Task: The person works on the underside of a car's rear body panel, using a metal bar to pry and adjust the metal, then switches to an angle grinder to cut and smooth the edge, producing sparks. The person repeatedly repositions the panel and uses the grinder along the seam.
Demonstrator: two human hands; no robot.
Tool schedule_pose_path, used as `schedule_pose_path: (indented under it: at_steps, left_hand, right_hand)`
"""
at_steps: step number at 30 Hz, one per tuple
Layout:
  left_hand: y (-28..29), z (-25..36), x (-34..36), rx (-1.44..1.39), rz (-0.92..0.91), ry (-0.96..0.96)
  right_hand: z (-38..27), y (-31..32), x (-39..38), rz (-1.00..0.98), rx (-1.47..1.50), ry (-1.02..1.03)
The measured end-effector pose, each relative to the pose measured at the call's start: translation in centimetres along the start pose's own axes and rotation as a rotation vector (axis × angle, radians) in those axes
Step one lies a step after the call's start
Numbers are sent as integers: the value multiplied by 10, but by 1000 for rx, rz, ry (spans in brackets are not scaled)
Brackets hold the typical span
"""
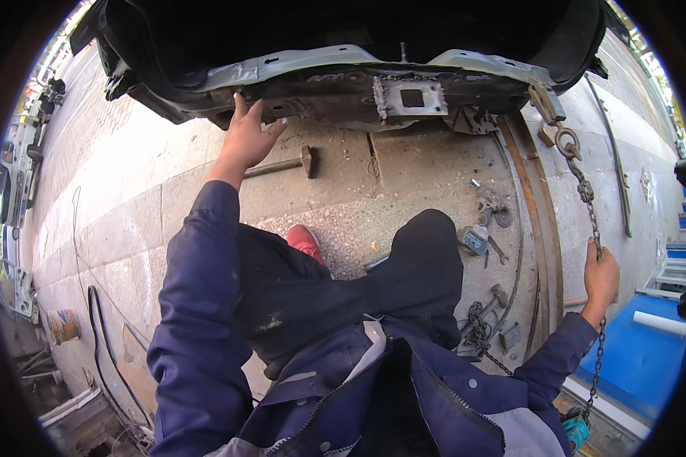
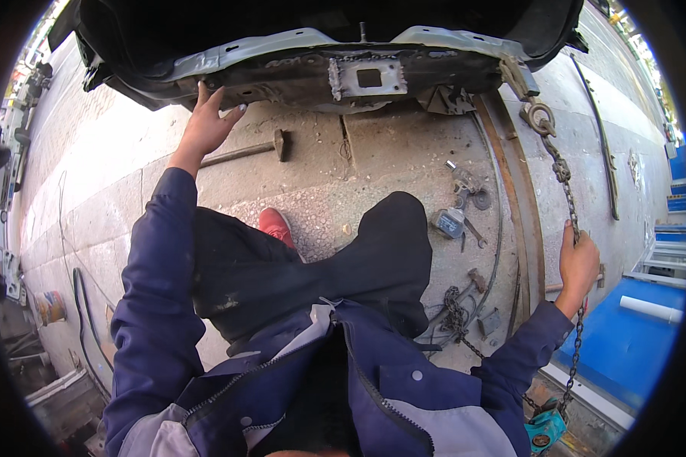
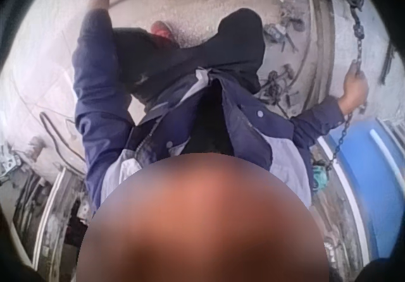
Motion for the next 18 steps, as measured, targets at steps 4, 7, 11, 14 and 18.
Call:
schedule_pose_path:
  at_steps: [4, 7, 11, 14, 18]
  left_hand:
    - [4, -1, -3, -33, -2, -15]
    - [5, 0, -3, -45, -21, -13]
    - [4, -1, -2, -43, -31, -17]
    - [4, -2, -3, -43, -17, -29]
    - [4, -4, -7, -28, -18, -42]
  right_hand:
    - [7, -5, 5, -23, -9, -21]
    - [10, -6, 6, -19, -13, -31]
    - [10, -7, 6, -41, -4, -32]
    - [9, -6, 6, -39, -13, -39]
    - [7, -5, 5, -27, -4, -46]
Point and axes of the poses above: each hand's wrist, its own x-axis towards the middle knuckle, its own y-axis out of the back of the hand, z = x × y, the point moved 6 cm from there along x, towards the middle knuckle, and after that the axes turned 14 degrees about x, right-handed, at the moved point
